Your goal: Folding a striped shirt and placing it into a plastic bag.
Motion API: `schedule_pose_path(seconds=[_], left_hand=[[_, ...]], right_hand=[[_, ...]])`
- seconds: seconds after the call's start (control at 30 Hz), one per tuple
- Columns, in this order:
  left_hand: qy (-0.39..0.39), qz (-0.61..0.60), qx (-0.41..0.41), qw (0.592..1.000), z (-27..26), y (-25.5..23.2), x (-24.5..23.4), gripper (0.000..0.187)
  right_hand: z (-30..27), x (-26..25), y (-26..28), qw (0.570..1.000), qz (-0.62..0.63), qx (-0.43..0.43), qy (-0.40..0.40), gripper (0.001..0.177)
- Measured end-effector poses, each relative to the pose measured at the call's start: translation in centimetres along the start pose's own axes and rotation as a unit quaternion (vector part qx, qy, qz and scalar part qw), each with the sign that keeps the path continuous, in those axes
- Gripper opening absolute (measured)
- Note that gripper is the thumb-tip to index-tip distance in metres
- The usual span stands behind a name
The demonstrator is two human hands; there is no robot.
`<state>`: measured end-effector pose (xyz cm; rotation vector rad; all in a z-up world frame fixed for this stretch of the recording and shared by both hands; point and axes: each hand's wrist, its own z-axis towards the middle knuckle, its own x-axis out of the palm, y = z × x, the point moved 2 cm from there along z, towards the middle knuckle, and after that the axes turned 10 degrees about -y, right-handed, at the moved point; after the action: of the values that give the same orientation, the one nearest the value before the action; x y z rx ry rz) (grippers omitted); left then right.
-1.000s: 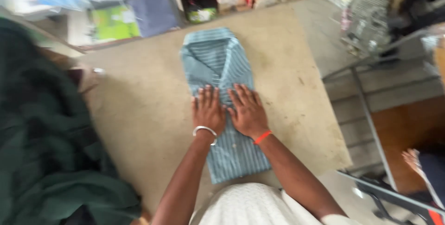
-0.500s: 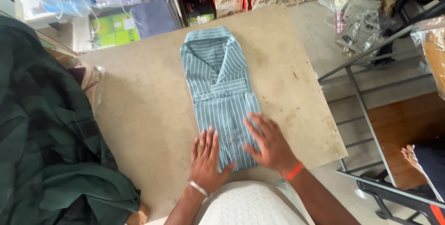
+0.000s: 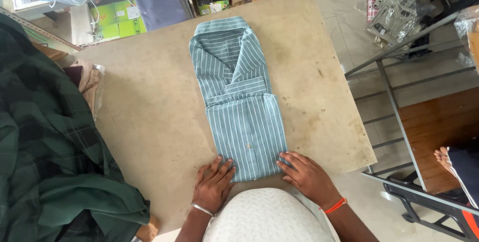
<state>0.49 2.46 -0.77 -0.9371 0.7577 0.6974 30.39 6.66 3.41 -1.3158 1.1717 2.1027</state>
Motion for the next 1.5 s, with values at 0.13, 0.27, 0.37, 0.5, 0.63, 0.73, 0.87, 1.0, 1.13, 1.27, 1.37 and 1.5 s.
schedule_pose_path(seconds=[0.13, 0.27, 0.37, 0.5, 0.63, 0.73, 0.87, 1.0, 1.13, 1.27, 1.37, 1.5], left_hand=[[0.008, 0.011, 0.017, 1.000, 0.2, 0.3, -0.2, 0.039], [-0.005, 0.019, 0.040, 0.999, -0.1, 0.2, -1.0, 0.038], [-0.018, 0.012, 0.051, 0.998, 0.0, -0.4, -2.2, 0.037], [-0.038, 0.011, 0.056, 0.998, 0.6, -1.1, -4.1, 0.034], [-0.046, -0.007, 0.075, 0.996, 1.8, -2.3, -6.3, 0.033], [-0.028, -0.046, 0.071, 0.996, 2.4, -3.2, -7.8, 0.032], [-0.040, -0.109, 0.058, 0.991, 2.8, -3.8, -9.6, 0.031], [-0.055, -0.201, 0.062, 0.976, 3.9, -4.3, -11.2, 0.033], [-0.067, -0.240, 0.034, 0.968, 7.2, -4.9, -12.3, 0.034], [-0.068, -0.268, -0.106, 0.955, 10.9, -3.2, -11.1, 0.031], [-0.053, -0.278, -0.236, 0.929, 14.1, 0.2, -8.4, 0.027], [-0.063, -0.311, -0.329, 0.889, 17.5, 5.6, -3.3, 0.023]], right_hand=[[0.1, 0.1, 0.0, 1.000, -0.014, -0.001, -0.018, 0.035], [-0.3, 0.1, -0.2, 0.999, -0.025, -0.026, -0.039, 0.031], [-0.4, -0.4, 0.4, 0.998, -0.008, -0.039, -0.053, 0.028], [0.0, -1.9, 1.6, 0.996, 0.040, -0.037, -0.073, 0.021], [0.2, -3.9, 2.4, 0.994, 0.076, -0.017, -0.070, 0.017], [-0.1, -5.2, 2.8, 0.992, 0.109, -0.031, -0.059, 0.017], [0.0, -7.3, 3.7, 0.982, 0.172, -0.024, -0.072, 0.021], [-0.2, -8.9, 3.8, 0.959, 0.259, -0.032, -0.108, 0.029], [1.1, -10.0, 2.9, 0.937, 0.328, -0.024, -0.115, 0.037], [6.1, -10.8, 1.0, 0.946, 0.281, 0.100, -0.123, 0.042], [10.8, -9.8, -1.0, 0.928, 0.297, 0.193, -0.112, 0.042], [15.8, -6.3, -3.6, 0.908, 0.291, 0.274, -0.126, 0.041]])
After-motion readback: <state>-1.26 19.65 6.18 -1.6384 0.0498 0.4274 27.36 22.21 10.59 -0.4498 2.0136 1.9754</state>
